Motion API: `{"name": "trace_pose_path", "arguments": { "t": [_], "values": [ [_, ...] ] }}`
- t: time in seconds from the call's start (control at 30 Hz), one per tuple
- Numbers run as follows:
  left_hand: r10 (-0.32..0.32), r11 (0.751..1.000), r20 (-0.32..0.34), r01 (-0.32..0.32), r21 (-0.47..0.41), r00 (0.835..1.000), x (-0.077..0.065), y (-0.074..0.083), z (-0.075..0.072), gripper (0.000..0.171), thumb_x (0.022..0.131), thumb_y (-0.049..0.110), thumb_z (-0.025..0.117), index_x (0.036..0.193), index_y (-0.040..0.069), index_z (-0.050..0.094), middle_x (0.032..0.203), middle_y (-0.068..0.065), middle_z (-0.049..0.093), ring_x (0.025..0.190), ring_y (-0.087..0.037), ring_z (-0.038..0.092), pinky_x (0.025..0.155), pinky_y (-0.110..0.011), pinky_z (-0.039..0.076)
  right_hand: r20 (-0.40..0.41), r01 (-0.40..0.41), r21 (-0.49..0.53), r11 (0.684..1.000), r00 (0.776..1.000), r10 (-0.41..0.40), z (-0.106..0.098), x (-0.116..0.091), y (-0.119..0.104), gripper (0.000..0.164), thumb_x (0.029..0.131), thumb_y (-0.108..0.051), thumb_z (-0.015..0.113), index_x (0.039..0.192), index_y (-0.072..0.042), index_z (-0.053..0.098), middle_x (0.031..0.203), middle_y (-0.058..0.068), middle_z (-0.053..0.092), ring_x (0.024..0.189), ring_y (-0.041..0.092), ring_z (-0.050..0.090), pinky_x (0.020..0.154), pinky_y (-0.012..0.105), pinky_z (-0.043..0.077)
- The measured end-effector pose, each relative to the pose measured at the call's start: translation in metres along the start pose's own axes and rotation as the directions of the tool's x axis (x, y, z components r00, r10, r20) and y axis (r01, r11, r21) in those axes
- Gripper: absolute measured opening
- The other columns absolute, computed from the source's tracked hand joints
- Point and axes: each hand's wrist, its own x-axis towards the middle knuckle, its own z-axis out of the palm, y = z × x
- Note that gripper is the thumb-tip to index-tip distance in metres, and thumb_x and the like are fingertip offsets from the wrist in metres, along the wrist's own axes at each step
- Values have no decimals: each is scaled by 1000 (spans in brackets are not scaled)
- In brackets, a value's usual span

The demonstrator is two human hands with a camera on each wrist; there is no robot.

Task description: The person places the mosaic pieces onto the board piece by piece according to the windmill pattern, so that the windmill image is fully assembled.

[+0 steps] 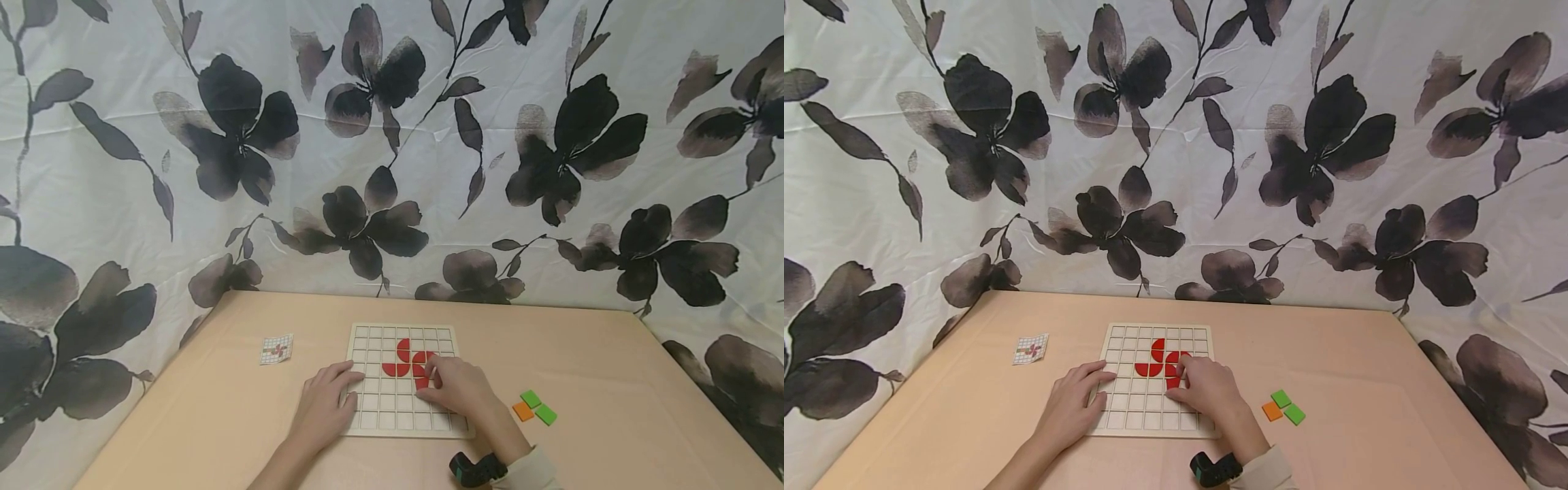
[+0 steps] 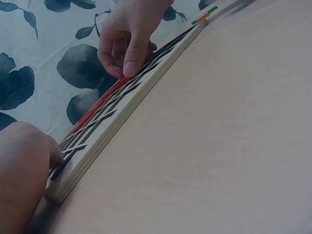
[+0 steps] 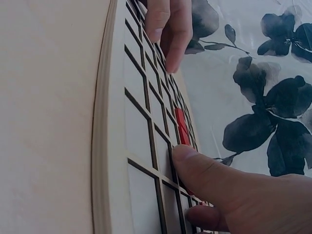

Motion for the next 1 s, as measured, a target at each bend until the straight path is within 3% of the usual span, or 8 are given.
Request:
{"name": "trace_pose_path", "arguments": {
  "t": [0.17, 0.4, 1.0],
  "values": [
    [0, 1000, -2, 0, 1, 1000, 0, 1, 0, 28, 82, 17, 63, 108, 26, 69, 128, 3, 59, 122, -19, 51, 97, -46, 35, 21, -6, 21, 1000, 1000, 6, -2, 0, 2, 35, 72, -42, 79, 92, -19, 61, 64, -7, 51, 58, 10, 47, 51, 25, 36],
    [6, 1000, -8, -6, -5, 1000, -1, 2, -2, 28, 82, 16, 63, 107, 25, 69, 127, 2, 60, 121, -20, 51, 97, -47, 36, 15, 28, 18, 999, 999, -29, -6, -1, 3, 23, 78, -33, 75, 91, -18, 63, 64, -8, 50, 59, 10, 46, 53, 24, 36],
    [-3, 1000, 7, 3, -7, 1000, 0, 2, -2, 28, 82, 17, 63, 109, 25, 69, 129, 2, 59, 122, -20, 50, 99, -47, 35, 11, 71, 8, 997, 997, -71, -5, 0, 0, 14, 81, -27, 74, 91, -20, 68, 66, -9, 50, 63, 9, 45, 55, 24, 35]
  ]
}}
